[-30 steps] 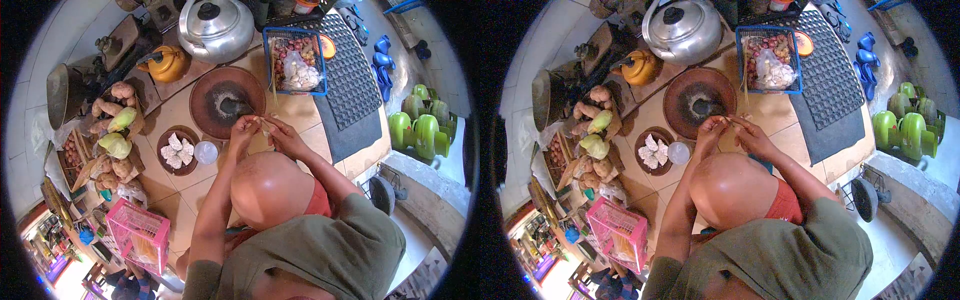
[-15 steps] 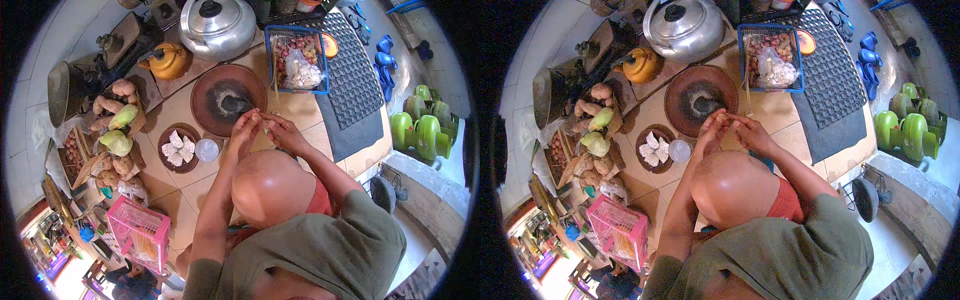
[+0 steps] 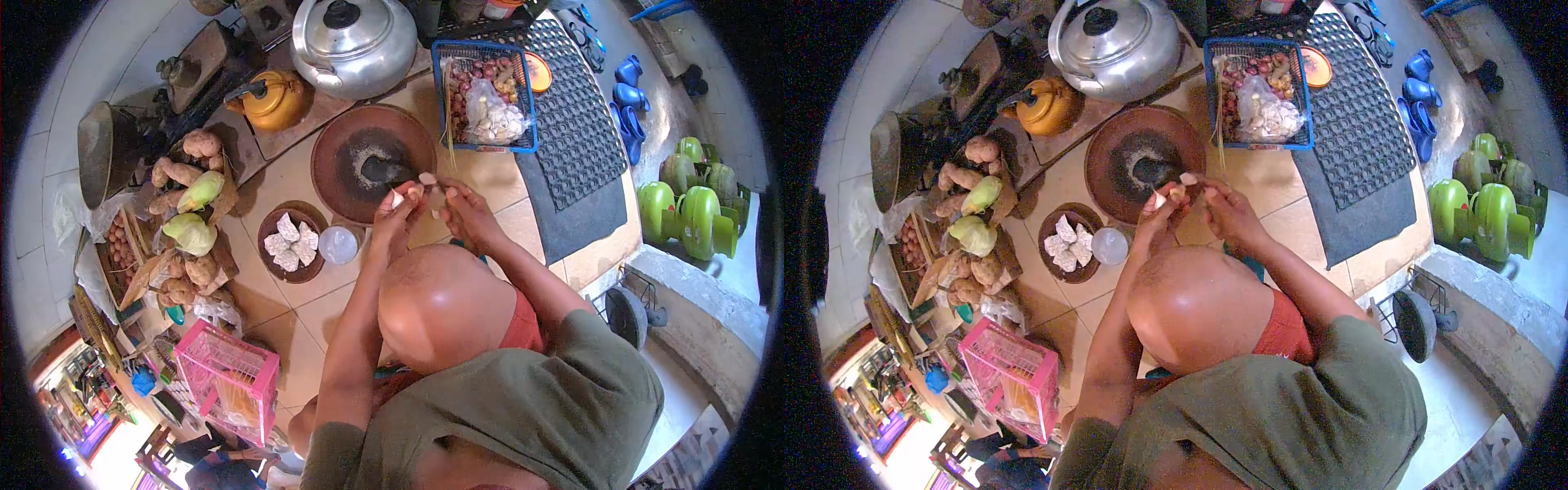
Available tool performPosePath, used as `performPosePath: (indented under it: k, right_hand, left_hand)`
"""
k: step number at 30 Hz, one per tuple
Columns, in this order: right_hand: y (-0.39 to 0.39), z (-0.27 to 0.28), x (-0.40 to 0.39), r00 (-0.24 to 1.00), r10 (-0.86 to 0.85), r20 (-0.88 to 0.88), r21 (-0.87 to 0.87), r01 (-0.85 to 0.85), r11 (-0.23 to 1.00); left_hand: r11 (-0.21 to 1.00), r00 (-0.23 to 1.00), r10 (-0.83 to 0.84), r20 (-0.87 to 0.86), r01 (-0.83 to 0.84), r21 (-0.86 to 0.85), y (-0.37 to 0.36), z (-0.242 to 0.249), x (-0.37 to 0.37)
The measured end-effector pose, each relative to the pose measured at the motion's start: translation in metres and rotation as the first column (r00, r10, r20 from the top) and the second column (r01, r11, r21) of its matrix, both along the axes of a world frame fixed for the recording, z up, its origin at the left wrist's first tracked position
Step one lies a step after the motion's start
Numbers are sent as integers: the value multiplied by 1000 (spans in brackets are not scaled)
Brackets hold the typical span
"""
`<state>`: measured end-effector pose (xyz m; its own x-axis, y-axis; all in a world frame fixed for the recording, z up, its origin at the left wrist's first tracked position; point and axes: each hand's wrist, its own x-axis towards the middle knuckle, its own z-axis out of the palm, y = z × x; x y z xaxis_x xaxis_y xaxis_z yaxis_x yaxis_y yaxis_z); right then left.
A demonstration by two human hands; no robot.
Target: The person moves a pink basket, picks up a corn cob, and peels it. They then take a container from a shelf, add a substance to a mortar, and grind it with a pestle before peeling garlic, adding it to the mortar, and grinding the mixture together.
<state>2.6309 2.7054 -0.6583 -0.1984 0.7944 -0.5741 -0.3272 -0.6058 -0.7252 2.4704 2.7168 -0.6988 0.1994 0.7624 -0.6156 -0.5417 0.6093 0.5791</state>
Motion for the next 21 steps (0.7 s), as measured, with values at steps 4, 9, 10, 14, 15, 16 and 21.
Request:
performPosePath:
  k: [4, 9, 10, 14, 15, 16, 21]
  right_hand:
    - [1, 2, 17, 997, -2, 81, 61, -3, 998]
    - [-13, -36, 31, 957, 69, 281, 1, -72, 997]
    - [-14, -36, 33, 957, 70, 280, 1, -73, 997]
    - [-15, -35, 34, 918, 77, 389, 19, -92, 996]
    - [-14, -32, 32, 919, 51, 391, 17, -62, 998]
    - [-13, -29, 31, 920, 52, 389, 16, -64, 998]
    - [-2, -7, 18, 981, 192, -14, 17, -192, 981]
  left_hand:
    - [996, 995, 75, -71, -78, -37, 0, 8, -4]
    - [998, 990, 65, -126, -62, 28, 2, -8, -17]
    - [989, 980, 149, -130, -149, 12, 2, -13, -21]
    - [928, 899, 346, -269, -371, -46, 1, -31, -40]
    - [919, 893, 366, -262, -390, -47, 0, -34, -43]
    - [919, 892, 367, -264, -392, -47, -1, -38, -45]
    - [991, 977, 57, -204, -31, 129, 0, 6, -21]
